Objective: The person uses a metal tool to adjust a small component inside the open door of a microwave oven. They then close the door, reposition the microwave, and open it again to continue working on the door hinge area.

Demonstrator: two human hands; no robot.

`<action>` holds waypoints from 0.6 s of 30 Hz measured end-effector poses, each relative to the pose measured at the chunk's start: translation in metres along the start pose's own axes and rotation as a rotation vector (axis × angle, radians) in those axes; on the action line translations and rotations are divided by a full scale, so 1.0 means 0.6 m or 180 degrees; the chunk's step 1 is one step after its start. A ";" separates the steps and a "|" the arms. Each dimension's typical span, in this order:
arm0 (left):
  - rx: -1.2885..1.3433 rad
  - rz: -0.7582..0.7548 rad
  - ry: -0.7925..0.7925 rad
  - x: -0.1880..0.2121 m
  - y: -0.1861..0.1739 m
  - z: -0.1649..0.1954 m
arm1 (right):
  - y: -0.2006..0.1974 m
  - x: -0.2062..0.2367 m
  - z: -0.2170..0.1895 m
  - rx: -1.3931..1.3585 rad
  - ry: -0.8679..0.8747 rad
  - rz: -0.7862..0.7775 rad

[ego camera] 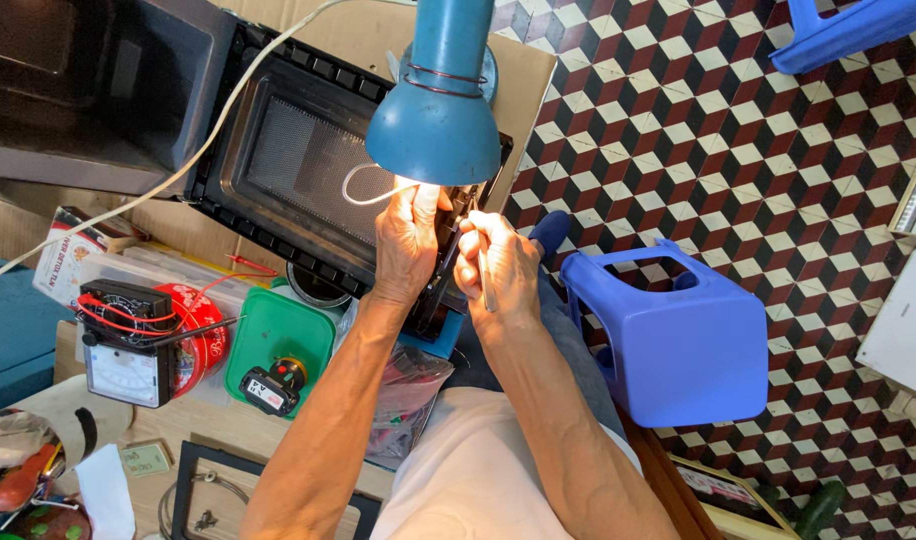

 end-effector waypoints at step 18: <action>0.0145 0.0041 -0.0219 -0.017 -0.048 0.012 | 0.018 -0.019 0.004 0.0040 0.0185 0.0046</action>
Point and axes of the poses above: each hand's wrist, its own x-axis away from the middle knuckle, its own y-axis out of the palm, z = x × y, the point moved 3 cm from there along -x, towards the middle knuckle, and after that the axes turned 1 degree about y, right-handed, at the moved point
